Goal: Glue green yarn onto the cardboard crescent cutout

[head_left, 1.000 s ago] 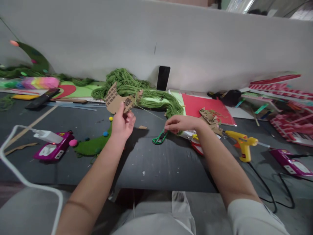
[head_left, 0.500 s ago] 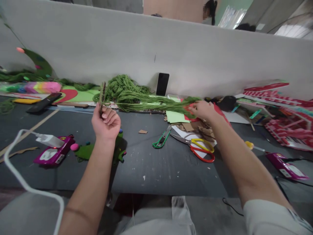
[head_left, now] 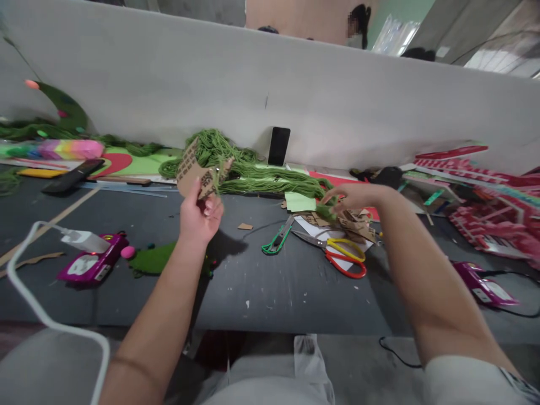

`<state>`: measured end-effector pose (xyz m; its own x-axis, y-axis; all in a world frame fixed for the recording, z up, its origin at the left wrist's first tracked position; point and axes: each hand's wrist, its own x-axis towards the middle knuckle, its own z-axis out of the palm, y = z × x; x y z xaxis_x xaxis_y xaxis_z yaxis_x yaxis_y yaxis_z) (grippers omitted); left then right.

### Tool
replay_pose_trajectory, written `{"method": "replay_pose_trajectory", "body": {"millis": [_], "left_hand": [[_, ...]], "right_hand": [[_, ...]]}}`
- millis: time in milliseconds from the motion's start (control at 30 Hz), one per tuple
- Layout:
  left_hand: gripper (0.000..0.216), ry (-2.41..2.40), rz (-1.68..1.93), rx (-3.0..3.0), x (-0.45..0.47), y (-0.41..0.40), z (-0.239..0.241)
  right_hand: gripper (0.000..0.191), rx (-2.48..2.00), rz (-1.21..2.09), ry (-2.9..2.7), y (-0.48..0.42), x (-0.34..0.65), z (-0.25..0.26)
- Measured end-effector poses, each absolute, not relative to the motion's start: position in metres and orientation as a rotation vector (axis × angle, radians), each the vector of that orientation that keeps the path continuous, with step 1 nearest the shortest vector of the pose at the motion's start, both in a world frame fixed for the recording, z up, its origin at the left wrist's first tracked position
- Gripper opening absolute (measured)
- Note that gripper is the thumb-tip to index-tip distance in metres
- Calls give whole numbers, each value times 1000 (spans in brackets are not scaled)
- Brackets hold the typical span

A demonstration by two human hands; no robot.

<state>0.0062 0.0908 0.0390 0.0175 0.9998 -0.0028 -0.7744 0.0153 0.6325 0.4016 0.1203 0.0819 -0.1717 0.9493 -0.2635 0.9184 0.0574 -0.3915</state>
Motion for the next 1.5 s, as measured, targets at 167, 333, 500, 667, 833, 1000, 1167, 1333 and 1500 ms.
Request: {"method": "replay_pose_trajectory", "body": {"millis": [167, 333, 500, 667, 833, 1000, 1167, 1333, 1500], "left_hand": [[28, 635, 1502, 666, 30, 82, 32], [31, 762, 1465, 878, 50, 74, 17], [33, 858, 1429, 993, 58, 72, 2], [35, 893, 1419, 1067, 62, 73, -5], [40, 961, 1425, 1109, 68, 71, -8], [48, 1081, 1377, 1325, 68, 65, -4], [55, 1143, 1300, 1647, 62, 62, 1], [44, 994, 1205, 1819, 61, 64, -4], [41, 1003, 1131, 1888, 63, 63, -6]], "right_hand": [[62, -1458, 892, -2176, 57, 316, 53], [59, -962, 1214, -1668, 30, 234, 25], [36, -906, 1464, -1255, 29, 220, 14], [34, -887, 1634, -1095, 27, 229, 8], [35, -947, 1565, -1158, 22, 223, 7], [33, -1050, 1067, -1410, 17, 223, 11], [29, -1028, 1012, -1280, 25, 241, 22], [28, -903, 1246, -1050, 36, 258, 36], [29, -894, 1320, -1011, 36, 261, 43]]}}
